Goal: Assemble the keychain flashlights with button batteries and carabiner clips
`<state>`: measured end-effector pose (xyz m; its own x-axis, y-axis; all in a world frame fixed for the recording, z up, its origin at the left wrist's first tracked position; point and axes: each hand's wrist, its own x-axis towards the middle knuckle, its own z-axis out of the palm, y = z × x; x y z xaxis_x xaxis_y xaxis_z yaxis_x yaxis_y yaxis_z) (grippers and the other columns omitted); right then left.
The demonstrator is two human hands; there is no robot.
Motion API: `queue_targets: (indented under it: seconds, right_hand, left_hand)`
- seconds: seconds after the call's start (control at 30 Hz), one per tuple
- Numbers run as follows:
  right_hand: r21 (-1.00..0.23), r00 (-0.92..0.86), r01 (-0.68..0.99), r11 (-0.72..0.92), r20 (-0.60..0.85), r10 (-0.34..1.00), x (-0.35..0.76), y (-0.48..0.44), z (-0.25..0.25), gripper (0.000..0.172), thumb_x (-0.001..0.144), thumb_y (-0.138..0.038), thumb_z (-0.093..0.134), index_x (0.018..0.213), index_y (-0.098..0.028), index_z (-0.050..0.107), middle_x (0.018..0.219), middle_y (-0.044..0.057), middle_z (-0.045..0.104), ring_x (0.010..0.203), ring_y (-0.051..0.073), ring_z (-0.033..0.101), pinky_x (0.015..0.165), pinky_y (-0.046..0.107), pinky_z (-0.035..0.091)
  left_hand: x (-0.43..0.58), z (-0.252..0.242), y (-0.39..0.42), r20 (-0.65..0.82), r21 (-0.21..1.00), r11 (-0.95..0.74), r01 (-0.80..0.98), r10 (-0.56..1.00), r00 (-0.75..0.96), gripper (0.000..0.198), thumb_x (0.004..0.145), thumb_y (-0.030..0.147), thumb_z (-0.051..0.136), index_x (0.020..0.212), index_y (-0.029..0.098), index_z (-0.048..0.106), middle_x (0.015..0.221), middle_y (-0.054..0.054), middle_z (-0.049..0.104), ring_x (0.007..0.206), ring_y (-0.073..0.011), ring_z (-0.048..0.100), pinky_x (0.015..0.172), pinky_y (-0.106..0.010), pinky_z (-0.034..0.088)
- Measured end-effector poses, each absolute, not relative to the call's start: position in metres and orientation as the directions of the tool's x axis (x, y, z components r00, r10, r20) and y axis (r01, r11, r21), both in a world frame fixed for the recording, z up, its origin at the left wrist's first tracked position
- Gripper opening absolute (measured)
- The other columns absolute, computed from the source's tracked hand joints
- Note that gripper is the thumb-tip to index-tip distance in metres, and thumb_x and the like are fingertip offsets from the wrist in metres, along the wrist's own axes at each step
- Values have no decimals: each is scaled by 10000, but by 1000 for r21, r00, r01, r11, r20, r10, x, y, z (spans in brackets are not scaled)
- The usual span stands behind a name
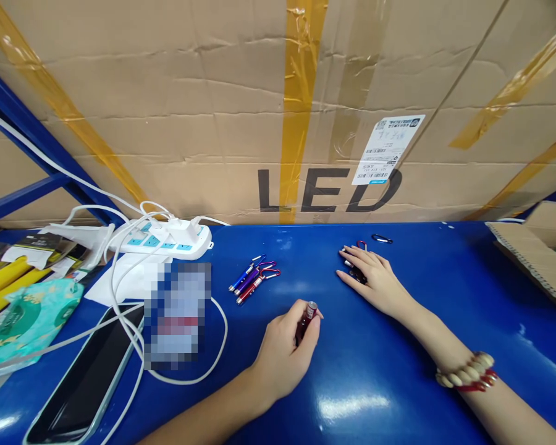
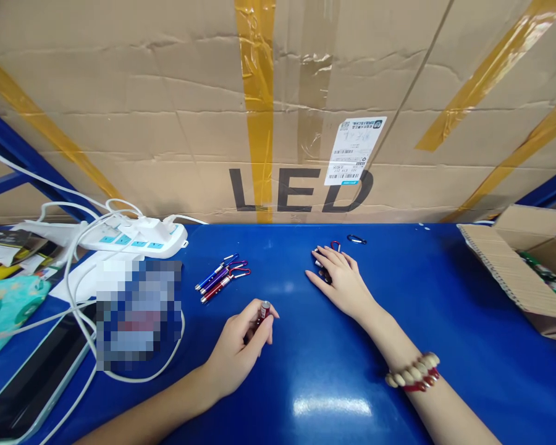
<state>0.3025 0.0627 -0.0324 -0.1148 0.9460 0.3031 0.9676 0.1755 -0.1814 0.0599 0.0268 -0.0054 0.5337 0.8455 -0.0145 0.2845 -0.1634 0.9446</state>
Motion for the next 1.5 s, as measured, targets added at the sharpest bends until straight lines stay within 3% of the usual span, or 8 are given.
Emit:
queue_targets:
  seconds: [0.2,0.47,0.67,0.97,1.2,1.5]
  right_hand:
    - [-177,-168,956,233,317,933,298,60,-27,444,902,-466,400,1211,-185,553,1293,127,547,1231,265,461,997,497,336]
    - [-168,-364,888,427,309,879,277,49,-11,317,896,-327,464,1179,-239,575,1222,83,607,1192,249,501,1010,509,312]
    - [-217,-460,821,528,295,837,266,44,-3,248,903,-235,463,1104,-227,607,1073,62,678,1060,205,587,986,468,350]
    - [-283,-520,770,572,242,819,260,39,0,290,898,-292,516,1170,-229,594,1090,71,641,1047,205,563,928,408,389]
    - [-393,-557,671,629,293,777,251,33,0,245,887,-318,534,1058,-197,659,973,65,659,930,186,582,843,341,408]
    - [-473,-602,631,615,200,773,235,24,-1,170,878,-335,550,893,-228,680,865,17,640,808,145,570,709,293,381]
  left_hand:
    - [59,-6,26,13,940,-192,283,847,532,156,919,245,376,888,192,520,611,40,479,494,-104,408,481,-202,316]
    - [58,-5,25,24,936,-205,286,848,529,151,918,242,380,884,200,521,622,40,495,502,-104,419,481,-198,314]
    - [59,-5,27,3,953,-158,259,859,512,151,925,250,368,885,195,503,625,41,498,499,-101,436,483,-198,333]
    - [62,-7,30,-57,970,-57,235,891,451,200,921,303,360,822,181,484,594,44,485,472,-104,447,480,-218,341]
    - [65,-14,35,-113,989,70,132,927,357,242,931,369,345,825,185,460,622,40,505,463,-102,476,479,-225,382]
    - [66,-14,35,-117,993,108,46,933,341,222,921,355,374,818,180,463,628,31,508,543,-128,530,554,-254,444]
